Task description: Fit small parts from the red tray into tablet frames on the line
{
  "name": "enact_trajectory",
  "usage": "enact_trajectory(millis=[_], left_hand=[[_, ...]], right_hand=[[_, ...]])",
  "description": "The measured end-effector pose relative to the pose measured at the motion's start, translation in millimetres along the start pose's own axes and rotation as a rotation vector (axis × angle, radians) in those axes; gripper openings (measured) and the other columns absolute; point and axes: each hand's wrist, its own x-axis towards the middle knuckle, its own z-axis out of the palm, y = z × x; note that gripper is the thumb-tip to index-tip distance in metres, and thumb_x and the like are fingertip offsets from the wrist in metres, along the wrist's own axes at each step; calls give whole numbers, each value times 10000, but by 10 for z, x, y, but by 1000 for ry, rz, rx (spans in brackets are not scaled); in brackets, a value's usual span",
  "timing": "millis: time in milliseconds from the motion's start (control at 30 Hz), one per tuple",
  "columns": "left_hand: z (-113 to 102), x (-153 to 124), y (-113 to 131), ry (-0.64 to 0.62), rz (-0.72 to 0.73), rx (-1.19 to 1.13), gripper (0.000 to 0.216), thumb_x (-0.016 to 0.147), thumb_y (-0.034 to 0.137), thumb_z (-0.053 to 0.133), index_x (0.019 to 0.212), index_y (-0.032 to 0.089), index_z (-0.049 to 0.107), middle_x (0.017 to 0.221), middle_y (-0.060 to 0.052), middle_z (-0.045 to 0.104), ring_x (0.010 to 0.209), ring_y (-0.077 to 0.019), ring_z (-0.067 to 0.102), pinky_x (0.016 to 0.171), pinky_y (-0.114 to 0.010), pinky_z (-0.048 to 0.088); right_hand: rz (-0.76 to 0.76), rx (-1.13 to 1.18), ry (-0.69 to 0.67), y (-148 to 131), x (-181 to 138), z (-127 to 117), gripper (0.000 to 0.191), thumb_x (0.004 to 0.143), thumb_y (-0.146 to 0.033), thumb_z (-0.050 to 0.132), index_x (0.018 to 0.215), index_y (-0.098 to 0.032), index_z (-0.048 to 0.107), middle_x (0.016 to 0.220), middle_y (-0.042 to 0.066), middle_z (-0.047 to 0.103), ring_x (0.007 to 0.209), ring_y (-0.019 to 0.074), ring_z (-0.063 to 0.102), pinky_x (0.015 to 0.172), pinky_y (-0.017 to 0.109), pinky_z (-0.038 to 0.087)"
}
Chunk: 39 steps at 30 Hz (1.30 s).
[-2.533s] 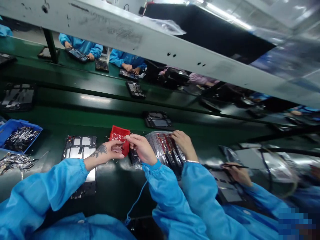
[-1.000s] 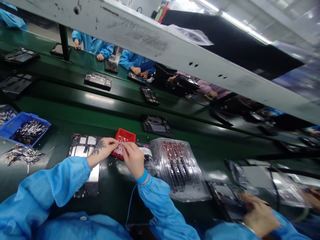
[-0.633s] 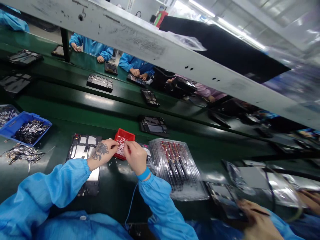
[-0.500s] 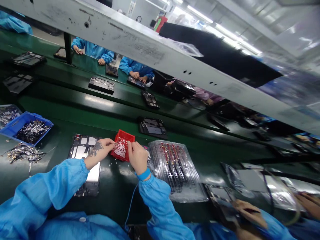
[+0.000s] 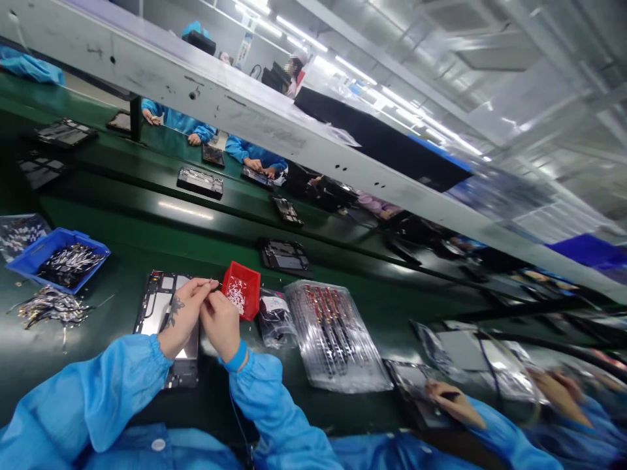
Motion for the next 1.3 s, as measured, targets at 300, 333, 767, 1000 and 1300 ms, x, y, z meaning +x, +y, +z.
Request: enact_trajectory(millis=[300, 333, 767, 1000, 1300], left_hand=[[-879, -281, 219, 10, -221, 117, 415, 705, 535, 678, 780, 128, 673, 692, -50, 676, 673, -163, 631, 664, -278, 496], [-955, -316, 244, 21, -262, 100, 446, 711, 566, 654, 748, 122, 667, 644, -40, 655, 621, -147, 612, 627, -266, 491], [-1514, -568, -14, -10, -297, 347, 254, 752, 348, 581, 640, 136, 666, 566, 24, 606, 550, -108, 562, 559, -226, 456], [-1718, -500, -171, 149, -265, 493, 308, 747, 374, 588, 994, 201, 646, 721, 31, 574, 582, -109, 546, 474, -201, 477], [-1721, -148, -203, 106, -298, 555, 307, 814, 325, 507, 1096, 212, 547, 727, 46, 505, 528, -92, 532, 432, -191, 465]], right_hand=[[720, 1039, -454, -178, -23, 155, 335, 665, -452, 759, 711, -132, 672, 510, -67, 337, 488, 60, 282, 457, 198, 227], [757, 1067, -488, -200, -36, 203, 358, 646, -451, 776, 765, -123, 692, 505, -73, 327, 484, 54, 258, 450, 193, 201], [282, 478, -553, -278, -192, 554, 278, 797, -386, 646, 629, -170, 602, 678, 3, 525, 594, 108, 468, 544, 235, 357], [255, 273, -653, -44, -65, 738, 303, 844, -323, 555, 580, -180, 515, 550, -35, 490, 530, 95, 433, 518, 214, 323], [372, 190, -791, -56, 241, 899, 303, 819, -244, 565, 527, -174, 527, 497, -32, 567, 485, 86, 473, 512, 199, 323]])
